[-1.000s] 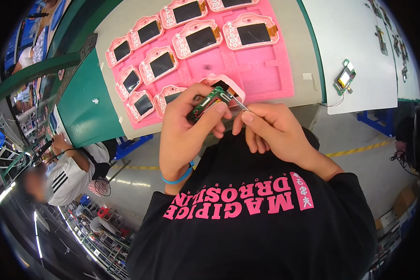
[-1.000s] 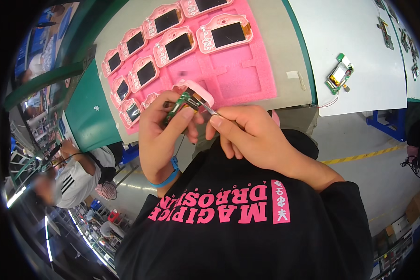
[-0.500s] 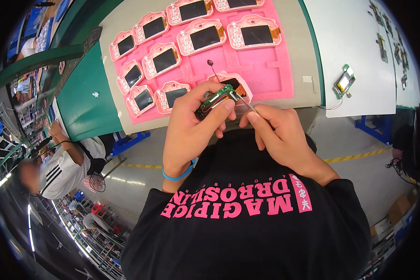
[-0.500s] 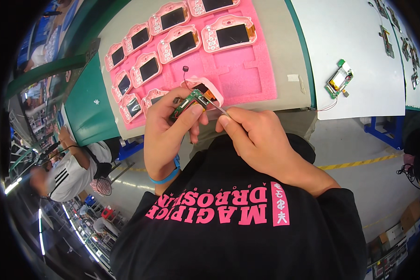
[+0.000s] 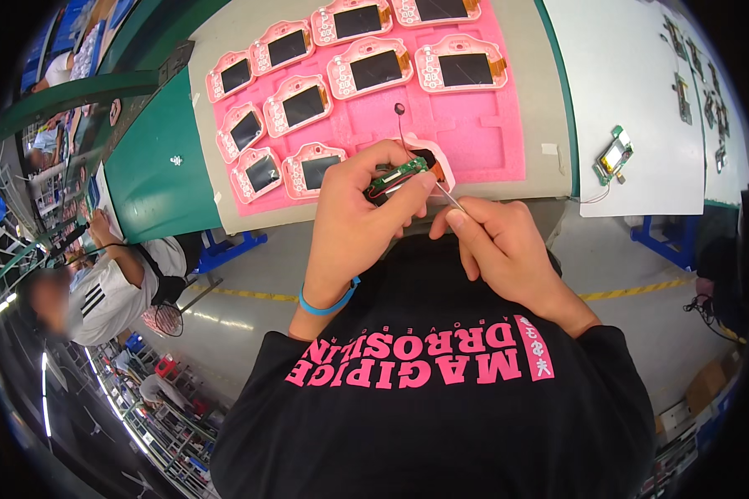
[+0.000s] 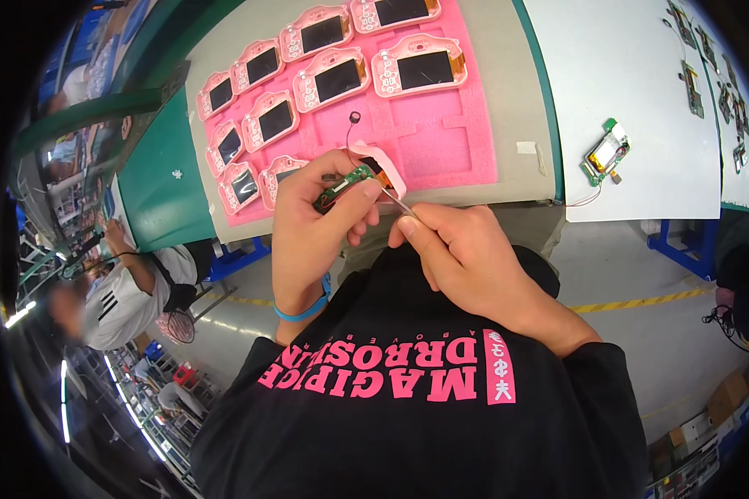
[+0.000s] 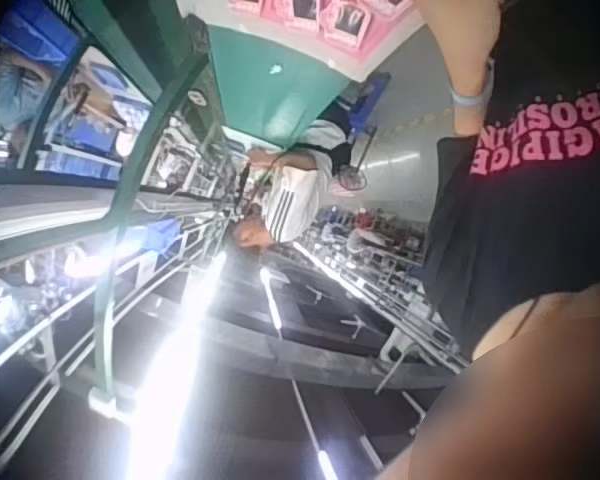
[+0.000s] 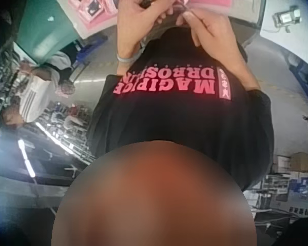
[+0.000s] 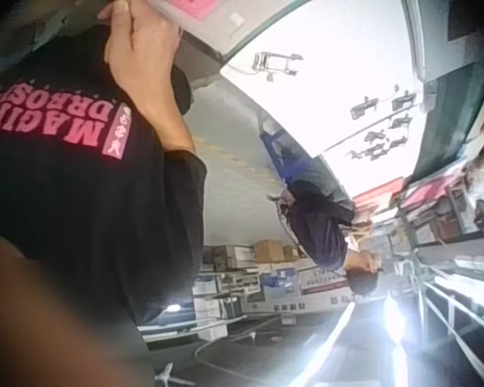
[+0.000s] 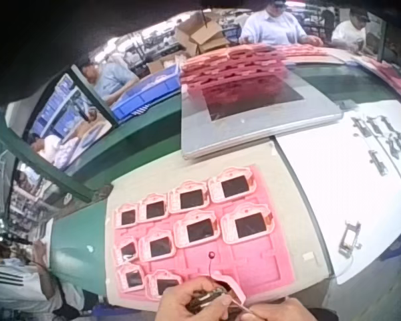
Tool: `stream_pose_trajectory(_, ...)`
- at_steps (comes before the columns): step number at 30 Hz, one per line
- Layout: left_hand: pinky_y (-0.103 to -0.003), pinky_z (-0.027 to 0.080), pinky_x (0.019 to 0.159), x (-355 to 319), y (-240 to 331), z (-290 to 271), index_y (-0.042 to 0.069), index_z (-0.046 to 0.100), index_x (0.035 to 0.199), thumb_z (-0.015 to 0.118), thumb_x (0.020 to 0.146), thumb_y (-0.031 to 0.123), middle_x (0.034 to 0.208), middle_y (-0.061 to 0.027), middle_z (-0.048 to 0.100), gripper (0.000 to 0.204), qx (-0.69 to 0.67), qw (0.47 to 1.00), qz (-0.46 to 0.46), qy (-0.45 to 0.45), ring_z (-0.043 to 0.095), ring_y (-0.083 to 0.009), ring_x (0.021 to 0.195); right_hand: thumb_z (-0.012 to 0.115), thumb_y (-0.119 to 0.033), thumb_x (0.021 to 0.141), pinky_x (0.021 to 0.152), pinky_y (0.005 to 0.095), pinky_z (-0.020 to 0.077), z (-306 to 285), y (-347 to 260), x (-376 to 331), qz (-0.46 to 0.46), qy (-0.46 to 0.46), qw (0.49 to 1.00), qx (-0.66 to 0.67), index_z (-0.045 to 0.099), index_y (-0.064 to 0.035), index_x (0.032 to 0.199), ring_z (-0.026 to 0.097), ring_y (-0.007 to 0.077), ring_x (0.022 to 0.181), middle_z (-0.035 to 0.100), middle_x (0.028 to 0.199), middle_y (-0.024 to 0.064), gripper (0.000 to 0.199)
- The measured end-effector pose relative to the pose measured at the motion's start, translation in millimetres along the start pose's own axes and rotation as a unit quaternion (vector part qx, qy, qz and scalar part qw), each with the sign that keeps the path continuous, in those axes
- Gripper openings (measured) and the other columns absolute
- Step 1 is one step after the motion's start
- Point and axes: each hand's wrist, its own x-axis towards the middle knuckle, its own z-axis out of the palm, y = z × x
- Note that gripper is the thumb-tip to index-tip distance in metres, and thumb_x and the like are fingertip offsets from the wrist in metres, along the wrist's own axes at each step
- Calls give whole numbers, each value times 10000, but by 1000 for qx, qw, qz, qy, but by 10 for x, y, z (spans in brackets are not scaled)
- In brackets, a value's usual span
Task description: Assembling components of a handheld electronic device at a factory station, including connecting wires and placing circuit boards into housings.
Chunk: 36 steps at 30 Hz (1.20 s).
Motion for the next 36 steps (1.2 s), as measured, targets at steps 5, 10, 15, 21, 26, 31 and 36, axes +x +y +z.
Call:
stream_pose_trajectory(5,-195,456,508,114,-20,144,6,718,1088,694,1009,100,811,-69,714,125,25,997,72,-26,597,-89,600,508,-146,1121,552,217,351,-117,-162,-108,85,-2,996,24,760,-9,1038,483,77,518,609,590,-7,298)
stream_pose_trajectory(10,-196,476,517,178,330,292,-1,727,1224,657,1035,134,839,-79,735,242,8,997,28,-71,622,-113,601,586,-65,1058,568,256,386,-514,-70,-373,11,134,989,-65,769,17,1082,532,110,606,677,745,27,203)
stream_pose_trajectory(15,-203,496,528,250,298,311,5,694,1368,637,1044,157,880,-97,764,362,-45,995,0,-91,635,-134,620,798,9,894,675,256,438,-269,-60,-39,-285,200,902,-254,775,-4,1238,548,138,739,657,921,38,345)
stream_pose_trajectory(21,-231,511,557,60,236,144,16,667,1427,650,1034,147,1033,-113,780,415,-91,991,2,-103,639,-146,659,858,-24,835,641,289,469,-310,128,118,-269,198,897,-289,804,-47,1212,559,169,677,662,906,41,381)
stream_pose_trajectory(26,-256,526,621,-33,117,-35,49,672,1436,705,970,104,1155,-108,765,470,112,987,111,19,654,-149,732,872,-3,819,655,267,447,-280,46,165,-218,231,902,-292,813,-35,1179,572,153,749,653,920,39,366)
stream_pose_trajectory(31,-270,529,677,113,-63,11,87,685,1430,797,884,93,1224,-86,751,557,317,886,328,74,654,-147,792,881,-25,820,639,266,443,-247,17,220,-212,225,885,-347,815,-22,1145,554,149,718,654,908,36,332)
stream_pose_trajectory(36,-370,540,870,159,-145,31,105,666,1400,816,828,82,1184,-58,735,592,323,888,322,57,676,-235,991,854,-10,843,639,274,446,-277,-21,219,-204,191,890,-361,813,-14,1125,553,160,704,650,894,39,285)
